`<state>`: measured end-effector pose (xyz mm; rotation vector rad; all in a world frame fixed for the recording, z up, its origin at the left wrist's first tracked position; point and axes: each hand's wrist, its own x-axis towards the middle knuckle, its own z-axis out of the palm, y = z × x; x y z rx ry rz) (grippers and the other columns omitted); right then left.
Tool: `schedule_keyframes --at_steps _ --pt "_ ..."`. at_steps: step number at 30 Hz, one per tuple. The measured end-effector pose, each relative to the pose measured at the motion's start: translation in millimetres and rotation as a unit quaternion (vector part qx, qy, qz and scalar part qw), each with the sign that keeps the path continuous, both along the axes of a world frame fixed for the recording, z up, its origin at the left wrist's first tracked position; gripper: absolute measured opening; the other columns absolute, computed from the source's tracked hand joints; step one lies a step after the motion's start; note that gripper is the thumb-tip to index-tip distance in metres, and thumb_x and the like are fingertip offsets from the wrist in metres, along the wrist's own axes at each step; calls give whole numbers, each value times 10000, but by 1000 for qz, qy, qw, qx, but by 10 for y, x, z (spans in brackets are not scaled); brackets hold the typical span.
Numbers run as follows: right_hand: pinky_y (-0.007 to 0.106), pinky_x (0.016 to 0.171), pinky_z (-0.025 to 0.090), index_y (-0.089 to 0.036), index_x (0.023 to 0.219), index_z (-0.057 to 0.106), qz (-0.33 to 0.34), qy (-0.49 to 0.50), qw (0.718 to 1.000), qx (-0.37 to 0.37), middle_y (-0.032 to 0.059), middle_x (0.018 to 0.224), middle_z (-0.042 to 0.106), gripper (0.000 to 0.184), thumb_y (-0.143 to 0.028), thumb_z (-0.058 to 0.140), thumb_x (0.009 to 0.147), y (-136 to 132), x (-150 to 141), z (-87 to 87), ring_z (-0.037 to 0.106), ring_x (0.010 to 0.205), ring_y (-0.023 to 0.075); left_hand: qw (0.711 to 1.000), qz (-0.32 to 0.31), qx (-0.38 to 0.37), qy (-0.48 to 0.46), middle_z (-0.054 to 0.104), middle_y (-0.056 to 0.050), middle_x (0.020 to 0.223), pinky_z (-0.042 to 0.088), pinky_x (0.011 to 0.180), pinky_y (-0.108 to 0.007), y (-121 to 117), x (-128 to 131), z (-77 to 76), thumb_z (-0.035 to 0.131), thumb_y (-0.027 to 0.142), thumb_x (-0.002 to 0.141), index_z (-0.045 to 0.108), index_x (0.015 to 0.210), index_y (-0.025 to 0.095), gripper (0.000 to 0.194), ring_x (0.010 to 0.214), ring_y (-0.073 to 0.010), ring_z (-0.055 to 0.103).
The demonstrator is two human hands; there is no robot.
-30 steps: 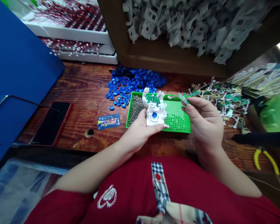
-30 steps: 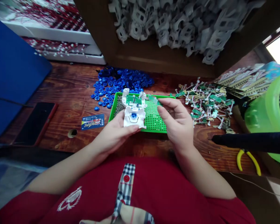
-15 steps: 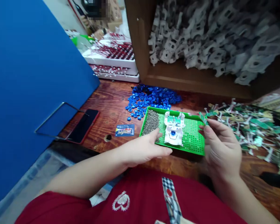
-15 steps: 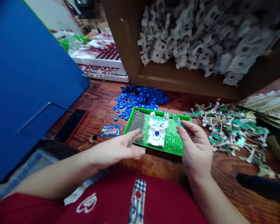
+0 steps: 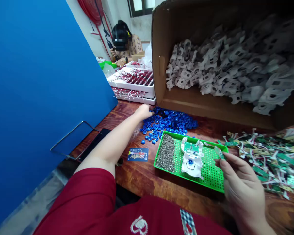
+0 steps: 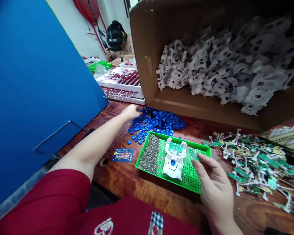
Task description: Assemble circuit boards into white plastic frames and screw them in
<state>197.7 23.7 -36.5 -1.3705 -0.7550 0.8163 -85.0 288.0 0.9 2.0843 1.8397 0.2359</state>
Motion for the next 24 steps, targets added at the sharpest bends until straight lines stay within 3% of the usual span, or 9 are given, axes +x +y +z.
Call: schedule_keyframes --at_steps 7,10,14,17,21,22,24 --pt "227 850 512 -222 1059 637 6 0 1000 -6 34 980 651 416 -319 756 672 24 14 -25 634 912 138 1000 6 -23 16 579 -90 1166 507 839 -420 93 21 -144 538 331 873 553 1143 160 320 997 -207 587" --pt "205 826 509 -230 1043 643 5 9 1000 -3 25 973 651 399 -314 759 671 24 2 5 631 888 118 1000 13 -20 3 587 -86 1148 510 830 -413 67 17 -106 535 334 874 561 1128 157 311 981 -203 593" --pt "261 800 529 -212 1028 646 11 -13 1000 10 41 969 646 377 -326 746 683 27 0 15 635 867 145 999 19 8 -34 633 -82 1048 512 808 -382 -72 5 54 561 339 854 591 1045 127 286 922 -190 614" --pt "289 784 536 -191 1030 639 7 -27 999 24 54 953 642 372 -329 734 698 46 4 9 633 846 154 996 -2 43 -80 677 -97 974 505 802 -318 -353 17 216 603 321 801 600 1005 114 291 866 -184 633" --pt "267 758 537 -199 1011 634 7 -12 999 52 35 921 649 319 -297 720 720 99 -42 75 631 804 125 982 -99 54 -154 649 -80 1137 515 821 -289 -1034 186 361 575 312 801 591 1041 166 281 903 -157 642" --pt "257 750 538 -205 1007 632 12 2 998 62 29 921 651 302 -285 715 728 112 -65 107 635 804 119 973 -140 58 -177 651 -71 1135 500 875 -286 -1231 258 376 571 283 801 610 1002 178 230 985 -161 623" --pt "245 749 544 -223 1006 624 31 36 995 87 15 928 655 276 -266 702 744 128 -118 177 647 823 115 924 -298 90 -223 661 -84 1117 473 945 -328 -1595 416 385 557 221 810 636 983 187 193 1068 -187 596"
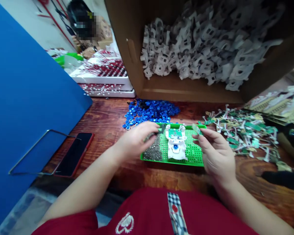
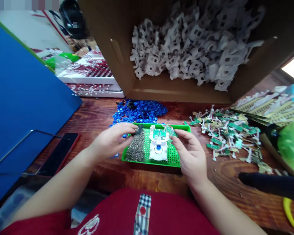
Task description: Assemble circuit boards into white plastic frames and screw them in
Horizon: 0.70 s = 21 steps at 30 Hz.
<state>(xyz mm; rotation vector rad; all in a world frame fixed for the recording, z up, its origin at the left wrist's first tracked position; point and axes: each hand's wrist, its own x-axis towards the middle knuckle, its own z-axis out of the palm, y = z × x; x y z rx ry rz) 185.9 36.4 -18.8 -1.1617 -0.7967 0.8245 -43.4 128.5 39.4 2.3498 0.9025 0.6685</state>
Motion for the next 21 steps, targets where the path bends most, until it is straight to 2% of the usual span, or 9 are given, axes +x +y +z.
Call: schedule_keyframes --at_steps 2,5,8,10,13,15,16,18,21 --pt "263 779 552 -240 1008 618 37 21 999 22 5 942 657 266 -258 694 754 -8 -54 65 657 854 122 996 -85 14 -9 644 -94 1160 493 925 -328 -278 157 -19 533 173 825 640 1001 199 208 1062 -189 606" --pt "276 783 567 -237 996 624 92 -2 995 27 8 943 665 236 -268 677 768 -67 -126 143 662 852 129 993 -108 16 -37 639 -96 1150 508 912 -330 -500 352 -97 537 160 827 637 999 203 204 1058 -192 607" --pt "238 745 577 -216 961 636 101 -54 993 32 18 932 679 194 -257 663 773 -140 -184 192 664 837 123 991 -67 -16 -113 655 -78 1072 489 951 -351 -588 475 -181 601 176 797 635 960 212 170 1052 -192 600" --pt "232 775 574 -215 966 636 92 -71 992 57 17 936 678 187 -223 651 780 -173 -211 203 662 860 119 974 -8 -109 -197 652 -64 1062 497 939 -348 -637 523 -205 642 178 773 614 986 223 220 1023 -184 613" --pt "222 818 558 -235 1014 632 96 -92 986 102 10 956 655 227 -158 616 801 -198 -231 193 647 899 107 884 86 -329 -321 665 -41 1035 538 853 -325 -702 565 -193 709 174 717 559 1063 225 380 918 -164 652" --pt "204 827 546 -249 1037 631 107 -110 981 119 6 969 636 266 -122 601 805 -210 -230 182 632 915 94 828 103 -433 -342 691 -36 960 542 825 -313 -726 574 -175 744 178 680 588 1008 187 364 852 -154 663" --pt "196 830 541 -253 1047 630 111 -120 979 123 5 971 628 284 -109 598 804 -217 -225 180 624 922 89 815 99 -461 -336 702 -36 922 537 830 -311 -731 573 -167 752 185 671 616 956 166 316 837 -153 663" --pt "189 833 536 -256 1055 628 102 -137 978 124 4 966 616 306 -93 602 797 -231 -205 183 613 927 85 812 100 -475 -326 714 -37 897 522 854 -315 -739 560 -156 751 203 678 657 893 152 240 837 -153 659" --pt "189 801 545 -252 1041 631 95 -144 980 102 3 955 615 288 -103 612 794 -249 -153 206 619 895 86 837 121 -433 -311 711 -25 904 506 871 -324 -760 525 -137 733 217 702 687 927 177 233 863 -162 647"
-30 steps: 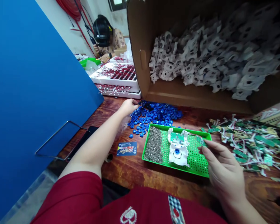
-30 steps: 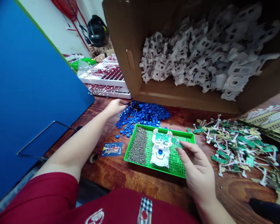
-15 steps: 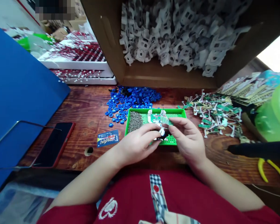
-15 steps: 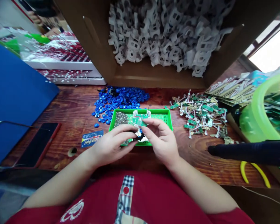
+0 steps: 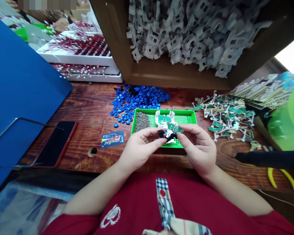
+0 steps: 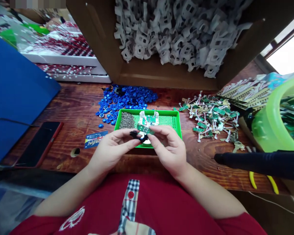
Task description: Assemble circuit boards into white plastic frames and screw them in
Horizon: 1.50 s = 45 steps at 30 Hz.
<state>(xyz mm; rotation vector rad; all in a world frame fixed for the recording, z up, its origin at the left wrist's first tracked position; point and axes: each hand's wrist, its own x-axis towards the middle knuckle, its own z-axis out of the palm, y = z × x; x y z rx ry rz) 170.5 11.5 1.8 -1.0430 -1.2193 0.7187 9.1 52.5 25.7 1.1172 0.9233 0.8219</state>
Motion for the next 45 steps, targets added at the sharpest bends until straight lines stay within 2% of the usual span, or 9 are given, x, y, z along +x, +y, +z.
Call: schedule_keyframes --at_steps 4,7,10,15,18,22,29,40,45 --pt "182 769 542 -240 1009 647 55 -37 996 -51 3 934 626 249 -122 630 790 -22 79 46 621 867 85 996 -21 77 48 671 -32 911 495 862 -296 -34 -39 35 686 204 749 706 911 179 165 884 -163 625" --pt "183 773 529 -239 1009 651 74 -64 993 -69 4 931 626 257 -121 644 781 -39 113 78 608 872 85 996 -23 82 40 657 -30 914 496 845 -273 -49 -60 39 670 206 766 692 921 176 159 889 -153 619" --pt "189 755 529 -238 988 661 82 -68 990 -90 5 910 628 234 -132 648 781 -55 115 100 608 844 87 992 -8 109 65 647 -35 918 499 805 -266 -59 -90 13 656 221 782 671 973 177 196 875 -151 613" --pt "186 769 527 -272 979 673 54 -31 994 -92 -6 903 636 247 -132 658 775 -54 106 93 616 846 87 964 -7 235 124 609 -22 862 481 762 -237 -73 -135 -3 627 193 806 662 1014 195 212 825 -126 586" --pt "197 756 526 -285 982 675 72 -40 992 -93 -7 895 638 255 -134 657 777 -35 115 80 613 836 92 957 -17 255 135 598 -17 840 477 721 -218 -80 -139 28 619 176 809 661 1032 190 227 788 -112 573" --pt "208 721 514 -289 994 670 83 -74 990 -88 -3 885 634 261 -140 653 781 -29 131 85 600 823 99 971 -14 215 103 603 -7 840 482 730 -196 -84 -117 48 629 178 802 672 1021 188 223 790 -96 580" --pt "250 744 518 -254 993 653 78 -132 982 -112 9 898 640 203 -180 632 804 -45 125 100 608 832 113 1000 -19 -14 14 713 1 964 504 814 -210 -42 -54 -18 662 258 788 694 997 217 216 876 -112 641" --pt "249 776 527 -209 1000 622 65 -211 972 -84 18 914 657 181 -174 596 825 -12 90 130 617 858 111 999 -19 -16 41 728 5 1034 502 866 -220 -10 -39 -26 639 298 806 695 1052 250 256 959 -135 655" --pt "249 783 535 -191 1003 603 18 -307 952 -3 26 913 664 192 -164 613 814 -30 57 95 617 869 117 999 2 -10 47 730 -5 1024 513 860 -233 -10 -32 -47 658 289 789 711 998 229 224 894 -128 664"
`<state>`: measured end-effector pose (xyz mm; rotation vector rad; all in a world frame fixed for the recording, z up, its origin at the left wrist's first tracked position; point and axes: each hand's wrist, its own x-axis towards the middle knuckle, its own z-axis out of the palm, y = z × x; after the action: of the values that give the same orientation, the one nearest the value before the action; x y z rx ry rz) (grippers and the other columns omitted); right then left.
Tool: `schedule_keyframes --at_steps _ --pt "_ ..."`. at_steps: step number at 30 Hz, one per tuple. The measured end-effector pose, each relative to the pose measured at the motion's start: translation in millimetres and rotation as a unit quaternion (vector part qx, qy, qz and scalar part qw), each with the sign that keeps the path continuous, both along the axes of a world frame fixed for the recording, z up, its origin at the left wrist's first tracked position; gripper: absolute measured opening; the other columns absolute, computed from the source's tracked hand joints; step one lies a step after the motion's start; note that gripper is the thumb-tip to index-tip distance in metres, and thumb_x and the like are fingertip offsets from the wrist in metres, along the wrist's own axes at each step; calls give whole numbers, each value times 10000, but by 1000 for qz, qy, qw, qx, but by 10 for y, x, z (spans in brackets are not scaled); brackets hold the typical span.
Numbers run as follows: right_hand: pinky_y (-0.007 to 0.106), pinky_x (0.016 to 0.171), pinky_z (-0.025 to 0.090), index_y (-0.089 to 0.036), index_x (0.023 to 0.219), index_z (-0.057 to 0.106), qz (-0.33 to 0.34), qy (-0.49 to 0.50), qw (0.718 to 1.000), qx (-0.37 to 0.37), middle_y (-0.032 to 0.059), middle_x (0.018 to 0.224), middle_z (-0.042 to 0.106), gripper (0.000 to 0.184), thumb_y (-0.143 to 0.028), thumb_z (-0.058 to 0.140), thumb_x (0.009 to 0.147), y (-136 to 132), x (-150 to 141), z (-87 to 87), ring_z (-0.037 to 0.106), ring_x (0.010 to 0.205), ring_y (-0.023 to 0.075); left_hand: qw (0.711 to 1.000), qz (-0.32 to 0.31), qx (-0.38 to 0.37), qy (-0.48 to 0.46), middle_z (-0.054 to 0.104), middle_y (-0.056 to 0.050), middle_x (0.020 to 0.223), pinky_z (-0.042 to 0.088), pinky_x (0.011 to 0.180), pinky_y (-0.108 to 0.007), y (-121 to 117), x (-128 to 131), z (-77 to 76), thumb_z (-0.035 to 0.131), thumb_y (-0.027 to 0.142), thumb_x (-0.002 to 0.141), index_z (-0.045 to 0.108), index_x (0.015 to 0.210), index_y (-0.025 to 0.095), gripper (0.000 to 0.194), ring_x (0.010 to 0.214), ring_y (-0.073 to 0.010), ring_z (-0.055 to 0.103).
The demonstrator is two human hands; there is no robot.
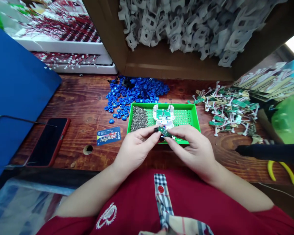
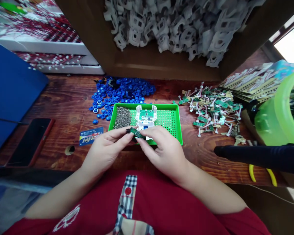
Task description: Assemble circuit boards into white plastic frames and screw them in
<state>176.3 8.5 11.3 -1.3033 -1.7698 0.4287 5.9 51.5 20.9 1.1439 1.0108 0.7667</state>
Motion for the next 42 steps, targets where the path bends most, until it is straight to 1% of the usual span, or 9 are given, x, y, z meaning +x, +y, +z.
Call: schedule_keyframes --at_steps 3,6,13,20,28,35,38,40,42 --pt "257 817 542 -185 1033 597 -20 -77 995 58 42 962 669 212 -161 604 823 -9 -12 -28 628 895 123 1000 2 0 2 733 -7 1000 516 848 -227 -5 7 -6 661 278 786 712 986 224 213 848 -114 662" --pt "248 817 549 -176 1038 601 -29 -102 993 58 40 975 672 200 -169 585 839 -6 -17 -26 632 900 118 1000 17 -6 -19 731 -8 971 525 818 -216 -11 31 -28 672 262 776 709 955 214 189 832 -110 658" --pt "258 877 548 -209 1129 592 -45 -114 992 23 52 1106 626 257 -181 498 892 15 -9 -52 606 1010 130 996 36 -55 -58 700 16 924 535 797 -219 -16 84 -70 650 271 795 639 951 210 167 814 -96 653" --pt "328 939 521 -226 1183 551 -35 -50 998 24 64 1116 603 315 -152 492 882 22 -56 -66 580 1047 155 997 57 -38 -26 680 -24 976 539 803 -253 -33 114 -17 641 288 798 602 991 181 224 888 -135 636" --pt "327 938 499 -167 1169 535 -29 -37 999 -10 88 1116 602 341 -218 572 834 35 -111 -46 563 1058 167 975 85 -159 -133 674 12 849 545 705 -216 -23 157 -21 648 202 785 575 899 162 141 724 -89 647" --pt "327 849 515 -177 1114 543 -14 -86 996 -12 76 1032 627 316 -299 587 827 29 -22 -13 589 960 172 985 9 -148 -94 676 16 803 532 692 -228 -4 102 14 642 242 792 529 975 180 223 709 -98 649" --pt "320 835 513 -189 1114 553 -26 -75 997 8 66 1014 631 339 -315 614 806 115 90 -20 590 930 170 995 -45 -86 -12 682 -19 897 525 748 -296 -18 -32 65 610 303 811 503 1075 206 301 777 -141 653" --pt "319 815 516 -189 1094 568 -65 -73 995 26 64 993 632 332 -329 625 798 226 176 -46 596 891 168 990 -53 48 124 667 -59 982 492 821 -359 -20 -131 75 574 367 826 527 1085 209 307 885 -193 634" --pt "332 806 521 -182 1070 582 -90 -95 991 33 72 985 634 320 -344 622 797 362 247 -86 603 880 177 929 -49 225 291 646 -94 1028 417 918 -425 -2 -202 51 563 435 817 582 1048 191 337 1003 -252 575"
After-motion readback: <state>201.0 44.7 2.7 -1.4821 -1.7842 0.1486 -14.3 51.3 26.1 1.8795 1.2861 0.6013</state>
